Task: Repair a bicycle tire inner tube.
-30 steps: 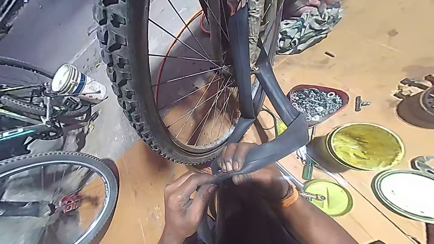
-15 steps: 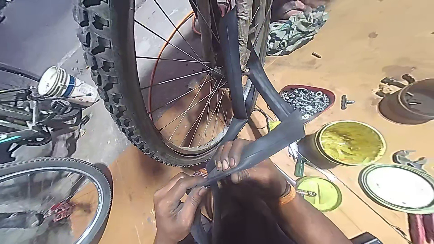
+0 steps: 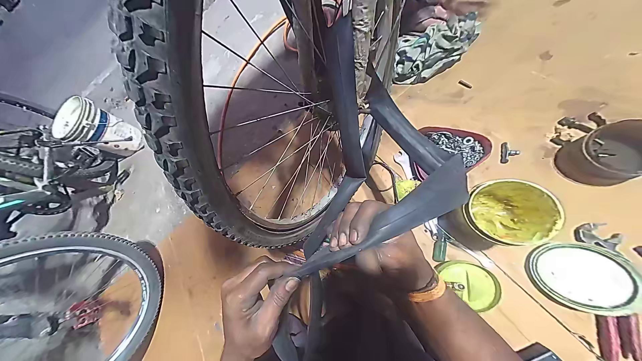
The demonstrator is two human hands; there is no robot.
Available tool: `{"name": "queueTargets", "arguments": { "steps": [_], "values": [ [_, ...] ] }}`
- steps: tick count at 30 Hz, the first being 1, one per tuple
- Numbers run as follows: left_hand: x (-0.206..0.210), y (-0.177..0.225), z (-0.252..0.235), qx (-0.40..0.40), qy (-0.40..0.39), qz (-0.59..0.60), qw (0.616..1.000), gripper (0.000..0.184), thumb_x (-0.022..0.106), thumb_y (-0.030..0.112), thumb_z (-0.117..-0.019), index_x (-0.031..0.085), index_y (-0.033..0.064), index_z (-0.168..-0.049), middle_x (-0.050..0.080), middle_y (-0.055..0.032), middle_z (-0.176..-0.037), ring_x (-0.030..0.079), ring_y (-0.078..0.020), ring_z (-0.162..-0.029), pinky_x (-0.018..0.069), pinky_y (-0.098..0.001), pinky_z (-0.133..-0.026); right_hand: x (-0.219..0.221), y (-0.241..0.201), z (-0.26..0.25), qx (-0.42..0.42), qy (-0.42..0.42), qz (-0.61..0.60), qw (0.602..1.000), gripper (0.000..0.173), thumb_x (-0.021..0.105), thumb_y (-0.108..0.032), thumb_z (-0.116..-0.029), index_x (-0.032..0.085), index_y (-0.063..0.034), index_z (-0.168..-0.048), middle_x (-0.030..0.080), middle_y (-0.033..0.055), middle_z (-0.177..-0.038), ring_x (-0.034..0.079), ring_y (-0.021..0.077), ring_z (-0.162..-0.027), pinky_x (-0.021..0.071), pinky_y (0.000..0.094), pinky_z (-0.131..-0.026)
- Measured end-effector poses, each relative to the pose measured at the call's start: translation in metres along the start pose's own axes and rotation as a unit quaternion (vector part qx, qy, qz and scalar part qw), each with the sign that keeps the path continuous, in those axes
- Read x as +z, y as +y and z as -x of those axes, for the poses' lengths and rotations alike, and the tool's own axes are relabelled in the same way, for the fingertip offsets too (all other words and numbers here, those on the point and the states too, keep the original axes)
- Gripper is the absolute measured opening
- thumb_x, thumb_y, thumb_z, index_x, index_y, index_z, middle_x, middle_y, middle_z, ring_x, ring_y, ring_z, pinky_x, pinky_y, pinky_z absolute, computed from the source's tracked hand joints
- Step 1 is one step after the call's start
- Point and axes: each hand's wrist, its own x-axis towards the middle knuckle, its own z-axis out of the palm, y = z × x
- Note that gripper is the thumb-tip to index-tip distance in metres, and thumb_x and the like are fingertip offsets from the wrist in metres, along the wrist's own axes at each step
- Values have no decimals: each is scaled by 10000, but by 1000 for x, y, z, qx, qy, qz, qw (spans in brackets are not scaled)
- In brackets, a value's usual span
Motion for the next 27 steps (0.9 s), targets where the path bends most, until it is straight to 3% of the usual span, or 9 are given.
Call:
{"name": "queueTargets", "arguments": {
  "steps": [6,10,15,19,27],
  "values": [
    [0,1,0,2,-3,-1,1000,225,659,312,-1004,748,106,-986,720,54,-893,665,-5,-827,558,-159,-744,-4,4,-1,-16,-4,16,1000,152,840,-144,-829,698,-133,-885,702,-9,-835,704,129,-846,604,333,-826],
    [3,3,-1,12,7,-31,999,188,677,286,-989,745,110,-986,697,55,-869,637,-2,-793,530,-148,-691,-3,2,0,-12,4,2,1000,128,830,-179,-847,712,-155,-892,715,-25,-845,707,108,-841,601,305,-825],
    [18,15,-11,56,19,-159,986,169,743,252,-940,744,129,-1056,713,15,-894,653,-51,-821,547,-216,-731,-3,3,2,-18,39,-18,999,133,825,-150,-830,704,-163,-882,695,-24,-811,695,123,-802,598,333,-813],
    [35,25,-21,75,46,-165,982,145,797,215,-878,769,137,-997,743,4,-905,705,-83,-842,606,-255,-746,-2,4,2,-18,34,-26,999,112,788,-112,-852,695,-155,-897,682,-15,-816,687,127,-795,597,331,-795],
    [41,27,-29,115,35,-183,976,98,736,200,-929,764,115,-968,753,-14,-889,714,-85,-829,596,-243,-737,-7,3,4,-16,39,-22,999,94,773,-128,-865,693,-157,-904,682,-12,-824,688,129,-799,594,331,-793]
  ]
}}
